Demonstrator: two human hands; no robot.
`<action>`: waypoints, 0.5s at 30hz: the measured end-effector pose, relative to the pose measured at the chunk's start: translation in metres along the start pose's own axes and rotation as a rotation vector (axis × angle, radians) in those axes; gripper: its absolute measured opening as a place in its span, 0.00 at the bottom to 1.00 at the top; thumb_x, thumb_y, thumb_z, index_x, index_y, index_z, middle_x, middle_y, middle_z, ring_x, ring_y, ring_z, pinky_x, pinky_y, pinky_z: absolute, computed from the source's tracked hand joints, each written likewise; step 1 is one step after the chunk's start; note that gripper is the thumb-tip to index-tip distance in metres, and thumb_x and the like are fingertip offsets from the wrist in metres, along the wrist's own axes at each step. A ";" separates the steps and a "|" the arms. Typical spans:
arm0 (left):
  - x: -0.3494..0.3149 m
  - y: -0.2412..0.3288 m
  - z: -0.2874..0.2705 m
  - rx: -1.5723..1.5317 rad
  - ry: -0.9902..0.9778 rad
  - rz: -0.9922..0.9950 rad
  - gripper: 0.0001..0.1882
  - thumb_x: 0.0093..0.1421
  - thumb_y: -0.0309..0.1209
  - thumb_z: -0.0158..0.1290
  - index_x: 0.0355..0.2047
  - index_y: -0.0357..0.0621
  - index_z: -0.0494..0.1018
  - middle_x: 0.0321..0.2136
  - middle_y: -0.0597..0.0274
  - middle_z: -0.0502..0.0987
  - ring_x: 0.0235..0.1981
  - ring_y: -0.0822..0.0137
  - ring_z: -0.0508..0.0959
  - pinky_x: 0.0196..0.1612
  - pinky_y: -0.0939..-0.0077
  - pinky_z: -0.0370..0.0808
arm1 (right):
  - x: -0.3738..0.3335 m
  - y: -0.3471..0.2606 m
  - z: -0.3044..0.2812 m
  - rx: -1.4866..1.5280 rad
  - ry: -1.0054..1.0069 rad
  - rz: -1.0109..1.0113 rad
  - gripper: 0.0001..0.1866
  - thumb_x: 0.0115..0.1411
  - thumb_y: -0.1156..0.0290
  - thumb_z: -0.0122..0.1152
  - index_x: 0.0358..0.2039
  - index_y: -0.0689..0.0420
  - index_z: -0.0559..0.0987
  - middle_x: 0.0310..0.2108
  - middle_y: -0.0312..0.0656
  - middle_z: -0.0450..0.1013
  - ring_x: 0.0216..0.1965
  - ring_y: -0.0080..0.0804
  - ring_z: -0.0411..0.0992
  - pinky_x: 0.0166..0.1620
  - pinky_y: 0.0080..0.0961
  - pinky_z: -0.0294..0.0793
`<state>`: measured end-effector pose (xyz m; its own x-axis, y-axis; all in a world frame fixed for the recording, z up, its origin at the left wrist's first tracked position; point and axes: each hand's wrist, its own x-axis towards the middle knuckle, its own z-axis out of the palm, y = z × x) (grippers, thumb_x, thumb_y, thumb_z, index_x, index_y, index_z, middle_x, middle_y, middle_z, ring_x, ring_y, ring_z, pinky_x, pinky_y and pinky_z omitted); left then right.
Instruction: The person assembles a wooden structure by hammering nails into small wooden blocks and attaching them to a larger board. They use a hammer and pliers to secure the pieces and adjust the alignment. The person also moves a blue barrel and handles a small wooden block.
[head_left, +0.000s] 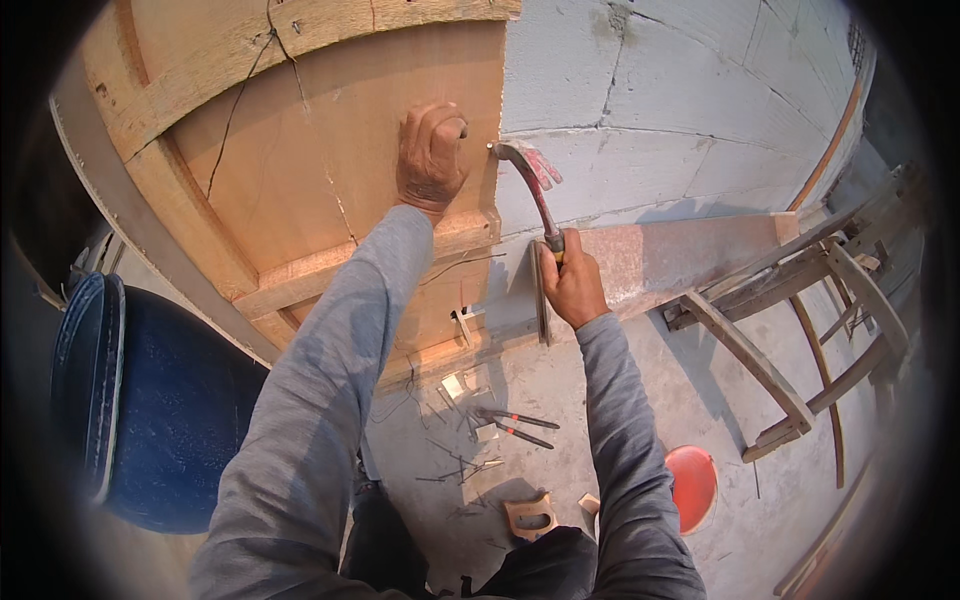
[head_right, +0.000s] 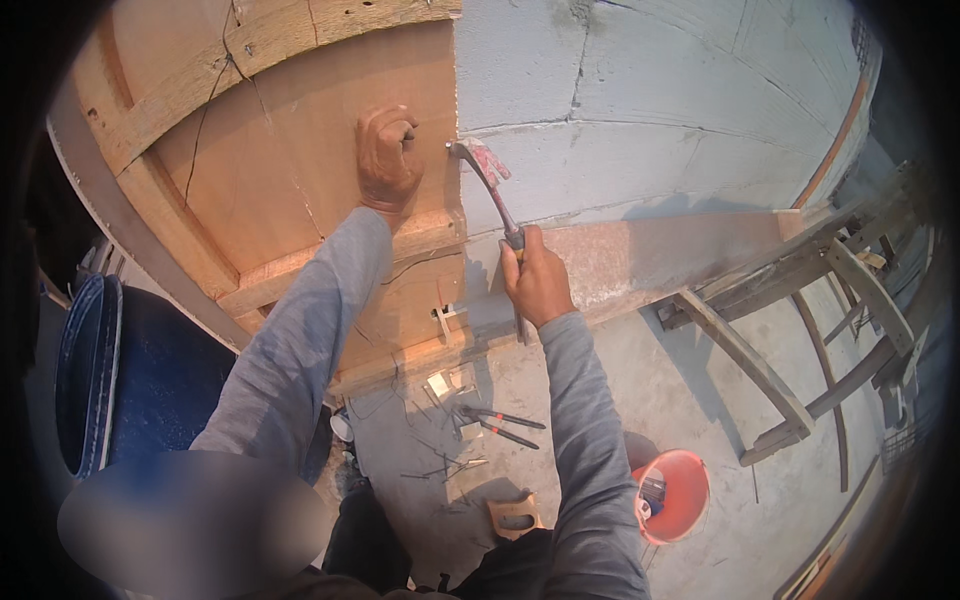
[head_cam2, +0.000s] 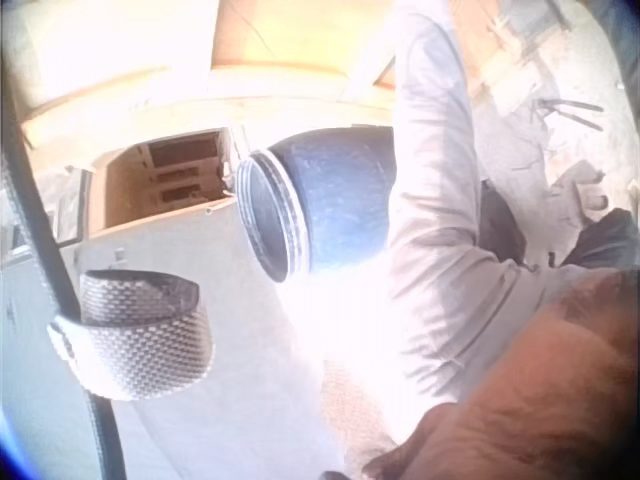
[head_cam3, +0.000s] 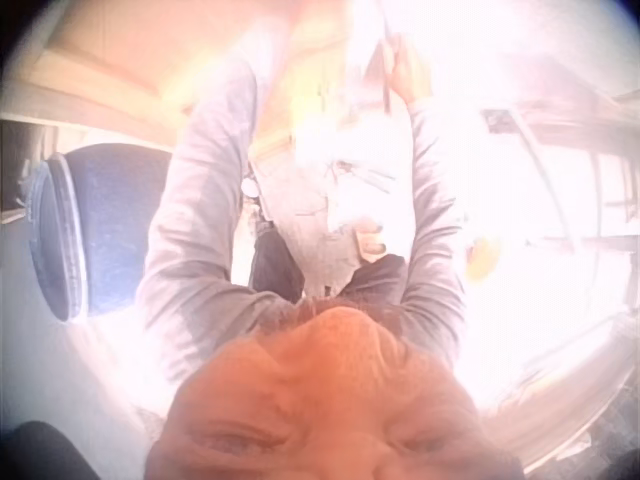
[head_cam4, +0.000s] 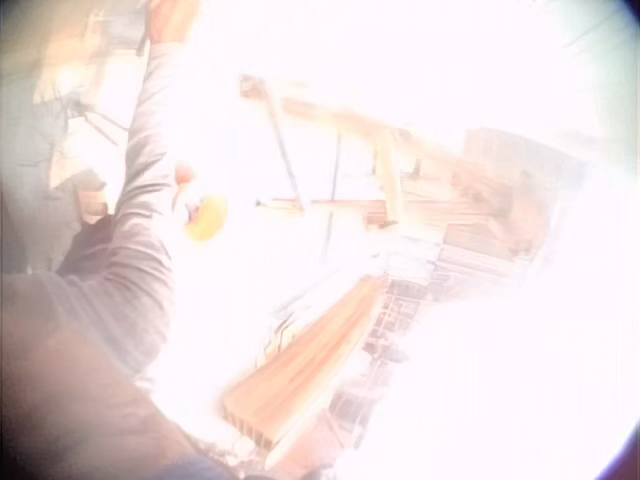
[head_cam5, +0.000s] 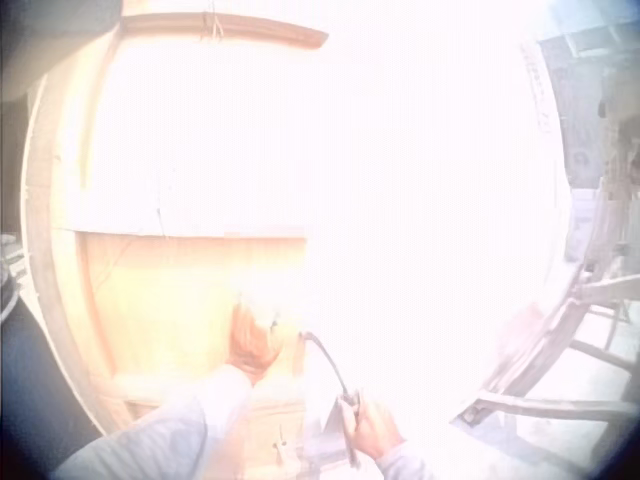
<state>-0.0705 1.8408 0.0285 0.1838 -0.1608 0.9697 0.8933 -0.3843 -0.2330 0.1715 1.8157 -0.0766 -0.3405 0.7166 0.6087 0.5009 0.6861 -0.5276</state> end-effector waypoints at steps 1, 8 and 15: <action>-0.003 -0.001 0.000 0.017 -0.015 0.005 0.20 0.44 0.10 0.51 0.36 0.45 0.65 0.35 0.59 0.75 0.41 0.56 0.76 0.42 0.62 0.71 | -0.005 -0.015 -0.011 0.053 0.065 0.008 0.10 0.66 0.69 0.55 0.41 0.60 0.67 0.20 0.49 0.71 0.20 0.46 0.72 0.23 0.37 0.67; 0.028 0.008 -0.021 0.063 -0.294 -0.062 0.20 0.43 0.17 0.52 0.39 0.44 0.68 0.39 0.55 0.74 0.46 0.53 0.74 0.48 0.59 0.68 | -0.230 -0.098 -0.048 0.610 0.246 0.392 0.07 0.66 0.71 0.53 0.33 0.60 0.67 0.15 0.33 0.68 0.15 0.20 0.68 0.19 0.22 0.64; 0.139 0.053 -0.065 0.088 -0.397 0.124 0.28 0.45 0.26 0.56 0.50 0.44 0.68 0.50 0.52 0.70 0.58 0.53 0.66 0.61 0.54 0.60 | -0.428 -0.095 -0.031 0.032 0.064 0.328 0.15 0.57 0.68 0.60 0.39 0.65 0.71 0.29 0.57 0.69 0.29 0.54 0.68 0.32 0.47 0.66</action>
<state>-0.0245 1.7391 0.1467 0.4204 0.1683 0.8916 0.8829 -0.3025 -0.3592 0.2946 1.4401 -0.2691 -0.1140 0.8915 0.4384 0.5498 0.4242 -0.7196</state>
